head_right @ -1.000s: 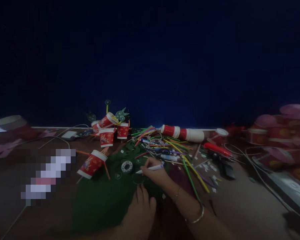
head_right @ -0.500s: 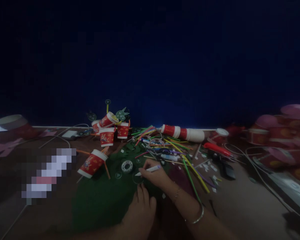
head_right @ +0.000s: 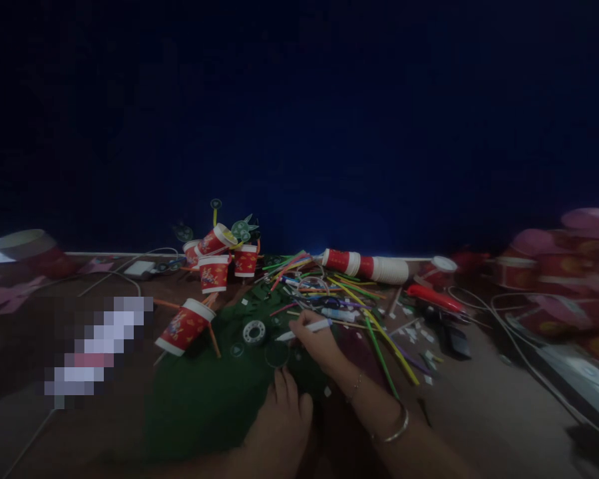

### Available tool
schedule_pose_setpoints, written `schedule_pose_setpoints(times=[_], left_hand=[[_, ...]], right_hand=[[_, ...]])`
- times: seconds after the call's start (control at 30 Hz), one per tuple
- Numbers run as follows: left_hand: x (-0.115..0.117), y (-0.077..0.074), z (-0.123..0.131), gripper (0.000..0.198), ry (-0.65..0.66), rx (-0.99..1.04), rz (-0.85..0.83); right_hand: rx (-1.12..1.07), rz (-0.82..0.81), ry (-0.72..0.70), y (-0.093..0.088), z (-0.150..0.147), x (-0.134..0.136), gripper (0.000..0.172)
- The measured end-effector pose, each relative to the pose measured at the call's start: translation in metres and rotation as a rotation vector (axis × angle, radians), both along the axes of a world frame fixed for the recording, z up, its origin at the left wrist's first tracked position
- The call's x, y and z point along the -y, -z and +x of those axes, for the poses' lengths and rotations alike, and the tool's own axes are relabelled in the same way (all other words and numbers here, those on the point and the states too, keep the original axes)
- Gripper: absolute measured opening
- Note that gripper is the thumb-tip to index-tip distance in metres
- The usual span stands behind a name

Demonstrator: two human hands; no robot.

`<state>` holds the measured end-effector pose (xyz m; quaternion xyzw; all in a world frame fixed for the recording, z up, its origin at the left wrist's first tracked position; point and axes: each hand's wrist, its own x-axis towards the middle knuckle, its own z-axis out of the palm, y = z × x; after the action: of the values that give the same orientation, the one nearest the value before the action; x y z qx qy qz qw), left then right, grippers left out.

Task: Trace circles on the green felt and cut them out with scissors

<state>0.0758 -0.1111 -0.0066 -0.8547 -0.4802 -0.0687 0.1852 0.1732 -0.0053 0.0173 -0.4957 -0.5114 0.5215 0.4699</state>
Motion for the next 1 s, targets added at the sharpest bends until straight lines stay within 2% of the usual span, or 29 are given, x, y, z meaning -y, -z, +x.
schedule_pose_setpoints(times=[0.23,0.53,1.0], left_hand=[[0.001,0.0,-0.001,0.016,0.006,0.002,0.002],[-0.001,-0.001,-0.001,0.016,-0.002,-0.011,0.0],[-0.001,0.0,0.0,0.016,-0.012,-0.008,0.012]], right_hand=[[0.083,0.05,-0.158,0.003,-0.003,0.003,0.022],[0.075,0.078,-0.191,0.011,-0.002,0.0,0.022],[0.073,0.057,-0.182,0.013,-0.001,-0.001,0.024]])
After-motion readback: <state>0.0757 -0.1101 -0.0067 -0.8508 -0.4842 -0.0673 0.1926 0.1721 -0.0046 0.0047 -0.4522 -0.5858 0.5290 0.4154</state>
